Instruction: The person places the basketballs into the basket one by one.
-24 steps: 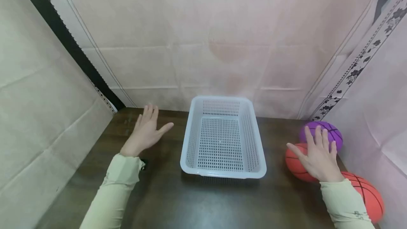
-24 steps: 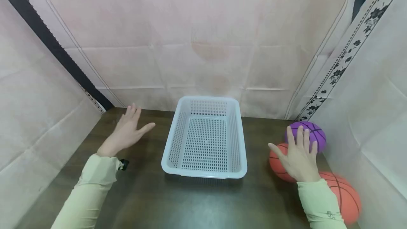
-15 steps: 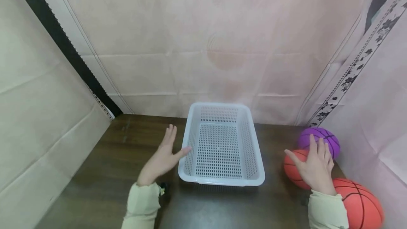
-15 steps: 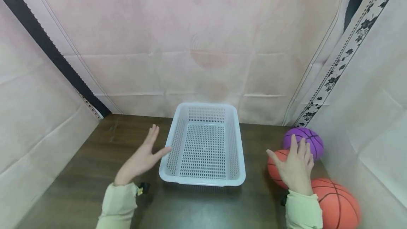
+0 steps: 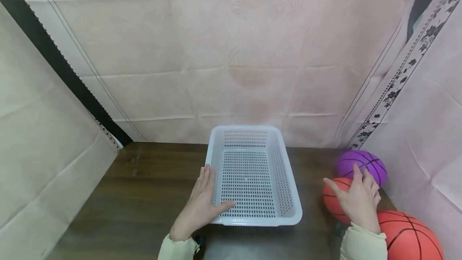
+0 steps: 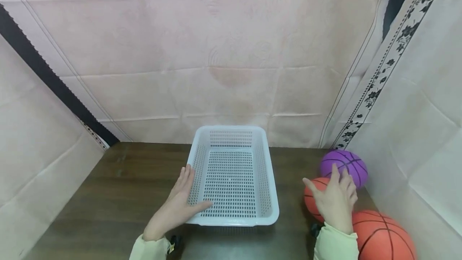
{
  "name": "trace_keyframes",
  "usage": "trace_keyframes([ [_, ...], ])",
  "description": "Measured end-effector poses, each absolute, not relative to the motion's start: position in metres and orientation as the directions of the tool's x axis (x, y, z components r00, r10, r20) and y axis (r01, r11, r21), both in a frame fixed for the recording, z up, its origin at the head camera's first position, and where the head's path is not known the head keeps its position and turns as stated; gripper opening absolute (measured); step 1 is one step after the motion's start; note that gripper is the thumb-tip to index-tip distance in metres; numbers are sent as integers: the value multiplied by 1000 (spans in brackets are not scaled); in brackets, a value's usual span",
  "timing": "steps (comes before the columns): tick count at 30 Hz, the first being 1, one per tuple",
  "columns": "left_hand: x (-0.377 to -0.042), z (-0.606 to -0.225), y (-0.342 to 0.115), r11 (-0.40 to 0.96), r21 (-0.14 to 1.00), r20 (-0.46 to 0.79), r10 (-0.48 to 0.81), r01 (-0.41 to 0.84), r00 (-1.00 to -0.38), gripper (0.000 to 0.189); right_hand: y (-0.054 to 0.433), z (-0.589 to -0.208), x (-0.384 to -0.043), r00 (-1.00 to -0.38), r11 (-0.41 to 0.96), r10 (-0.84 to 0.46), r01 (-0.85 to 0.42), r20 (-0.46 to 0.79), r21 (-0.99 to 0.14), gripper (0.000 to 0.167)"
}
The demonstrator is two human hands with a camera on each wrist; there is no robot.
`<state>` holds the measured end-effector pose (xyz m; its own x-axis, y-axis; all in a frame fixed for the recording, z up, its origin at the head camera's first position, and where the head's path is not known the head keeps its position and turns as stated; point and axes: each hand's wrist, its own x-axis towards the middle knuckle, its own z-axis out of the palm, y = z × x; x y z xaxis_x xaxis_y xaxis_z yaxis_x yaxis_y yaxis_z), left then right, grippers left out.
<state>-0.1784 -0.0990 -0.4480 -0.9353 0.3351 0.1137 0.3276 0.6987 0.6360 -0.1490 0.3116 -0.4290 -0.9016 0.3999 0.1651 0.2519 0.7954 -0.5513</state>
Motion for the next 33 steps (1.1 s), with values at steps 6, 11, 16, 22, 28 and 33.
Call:
trace_keyframes([
  [6, -175, -448, -94, 775, 541, 120, 314, 327, -942, 124, 312, -432, -148, -915, 786, 400, 314, 53, -532, 116],
  [11, -175, -445, -95, 748, 585, 76, 335, 314, -939, 128, 318, -431, -144, -907, 778, 421, 358, 5, -516, 119],
  [16, -177, -444, -97, 724, 621, 49, 345, 300, -937, 137, 322, -429, -144, -895, 787, 444, 415, -48, -456, 126],
  [22, -180, -439, -101, 739, 616, 5, 344, 273, -939, 146, 321, -429, -145, -901, 797, 422, 419, -96, -434, 137],
  [28, -180, -438, -100, 750, 611, -32, 343, 253, -939, 150, 321, -431, -144, -894, 776, 434, 434, -111, -458, 138],
  [33, -181, -441, -97, 751, 620, -46, 323, 226, -945, 150, 324, -431, -145, -898, 782, 431, 419, -85, -461, 135],
])
